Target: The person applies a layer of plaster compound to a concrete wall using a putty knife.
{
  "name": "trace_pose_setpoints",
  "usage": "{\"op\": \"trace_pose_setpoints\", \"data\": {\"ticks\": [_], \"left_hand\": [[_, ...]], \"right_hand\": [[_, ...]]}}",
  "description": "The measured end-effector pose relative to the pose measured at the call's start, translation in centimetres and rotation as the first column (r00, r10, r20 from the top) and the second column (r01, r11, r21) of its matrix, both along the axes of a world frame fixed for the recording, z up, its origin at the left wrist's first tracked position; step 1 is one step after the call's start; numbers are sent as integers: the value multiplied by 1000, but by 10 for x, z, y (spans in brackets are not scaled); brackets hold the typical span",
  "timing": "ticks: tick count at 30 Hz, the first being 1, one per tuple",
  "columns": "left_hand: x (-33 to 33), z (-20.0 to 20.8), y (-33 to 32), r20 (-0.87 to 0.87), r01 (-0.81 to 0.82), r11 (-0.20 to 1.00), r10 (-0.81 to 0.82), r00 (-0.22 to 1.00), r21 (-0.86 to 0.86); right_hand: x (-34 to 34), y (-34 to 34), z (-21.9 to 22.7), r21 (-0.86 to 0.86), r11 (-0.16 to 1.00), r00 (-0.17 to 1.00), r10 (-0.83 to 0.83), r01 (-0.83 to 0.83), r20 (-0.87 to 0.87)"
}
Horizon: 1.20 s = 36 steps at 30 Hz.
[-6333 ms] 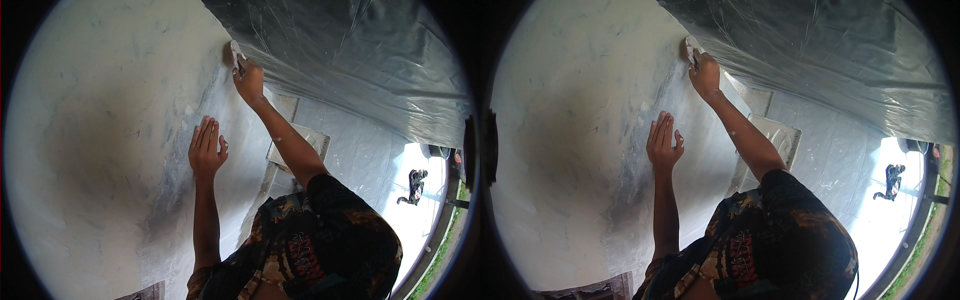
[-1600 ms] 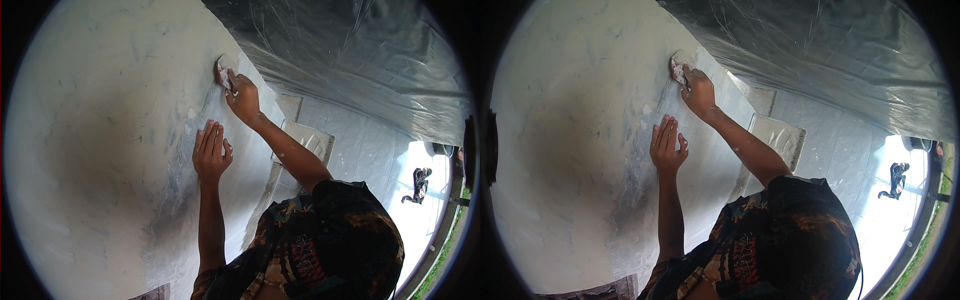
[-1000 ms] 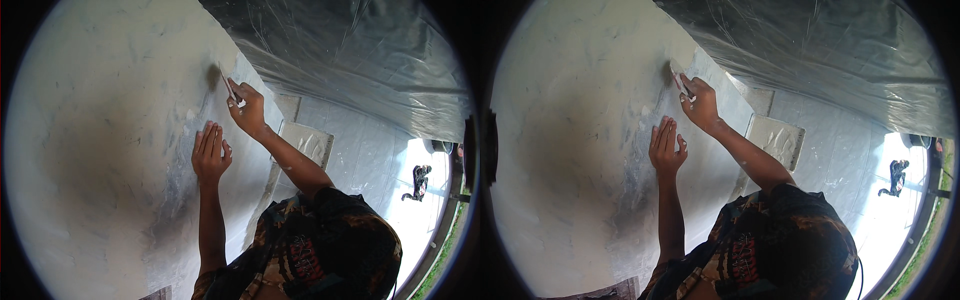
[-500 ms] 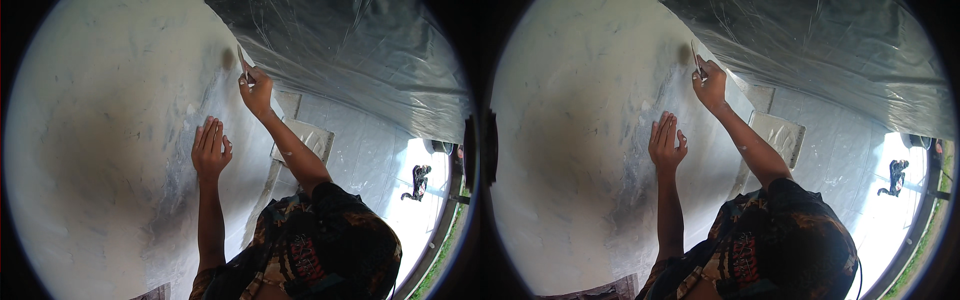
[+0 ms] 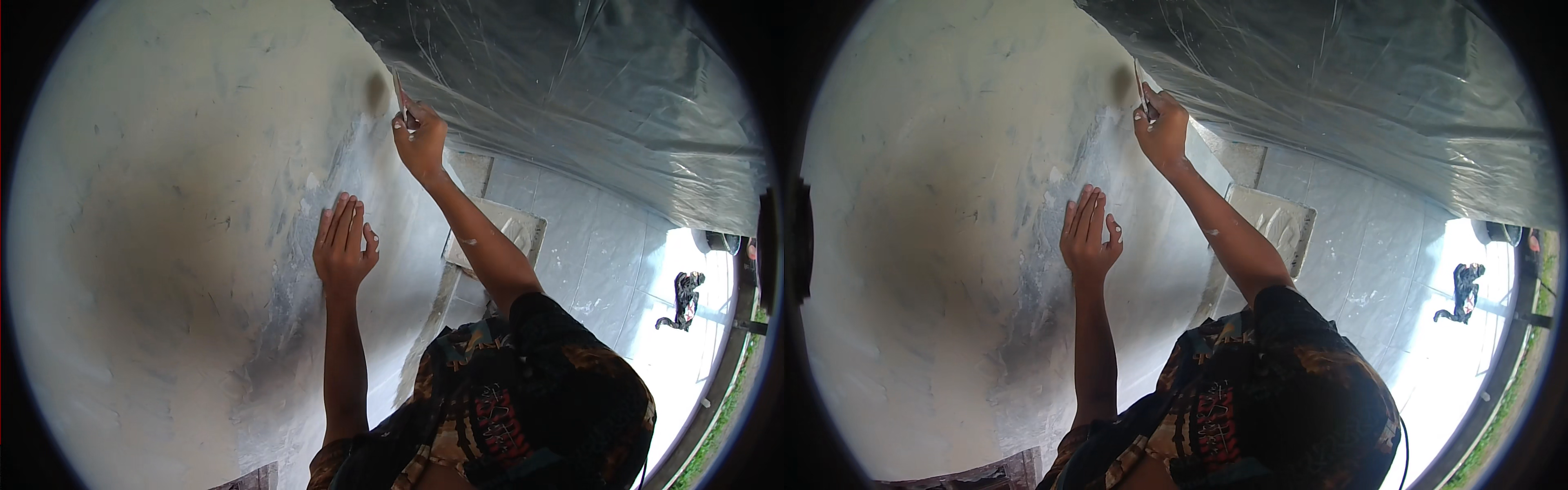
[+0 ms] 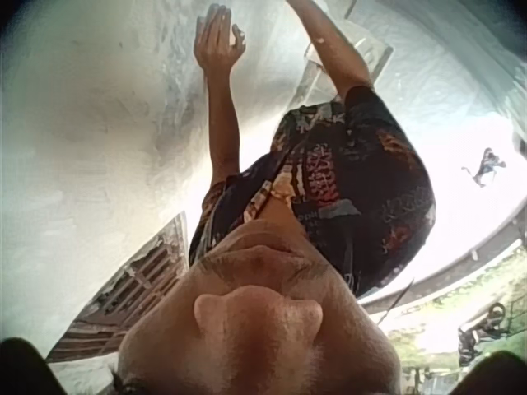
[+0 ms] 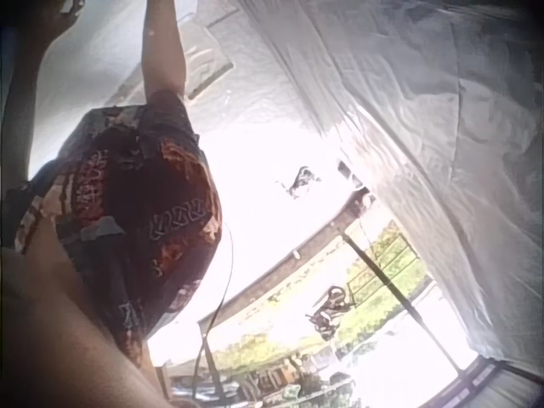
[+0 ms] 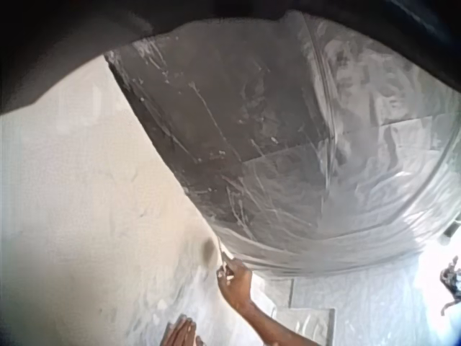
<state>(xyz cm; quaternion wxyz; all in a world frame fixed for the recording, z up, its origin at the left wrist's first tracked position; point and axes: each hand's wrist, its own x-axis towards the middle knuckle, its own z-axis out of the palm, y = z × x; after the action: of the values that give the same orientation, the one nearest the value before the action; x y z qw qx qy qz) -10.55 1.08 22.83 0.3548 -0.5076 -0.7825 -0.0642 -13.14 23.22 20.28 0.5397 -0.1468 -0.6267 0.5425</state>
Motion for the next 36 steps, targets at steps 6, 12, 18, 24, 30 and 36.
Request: {"op": "trace_pose_setpoints", "data": {"ticks": [6, 12, 18, 24, 30, 36], "left_hand": [[-3, -4, 2, 16, 15, 1000, -16, 1000, 16], [0, 1, 1, 6, -8, 1000, 8, 1000, 1], [-2, -2, 4, 16, 8, 1000, -9, 1000, 6], [-2, -2, 1, 27, -11, 1000, 10, 1000, 6], [-3, -2, 5, 6, -1, 1000, 1, 1000, 8], [-3, -4, 0, 30, -3, 1000, 3, 1000, 10]], "right_hand": [[-21, -11, -16, 231, 973, 989, -12, -22, 146], [5, -17, -9, 16, 994, 989, 113, -112, -95], [-25, 5, -2, 150, 988, 990, 8, -29, 140], [13, -38, -12, 145, 976, 987, 158, -160, 25], [-19, 9, 6, 125, 992, 995, -37, 26, 90], [8, -52, -16, 227, 962, 988, 153, -153, 17]]}}
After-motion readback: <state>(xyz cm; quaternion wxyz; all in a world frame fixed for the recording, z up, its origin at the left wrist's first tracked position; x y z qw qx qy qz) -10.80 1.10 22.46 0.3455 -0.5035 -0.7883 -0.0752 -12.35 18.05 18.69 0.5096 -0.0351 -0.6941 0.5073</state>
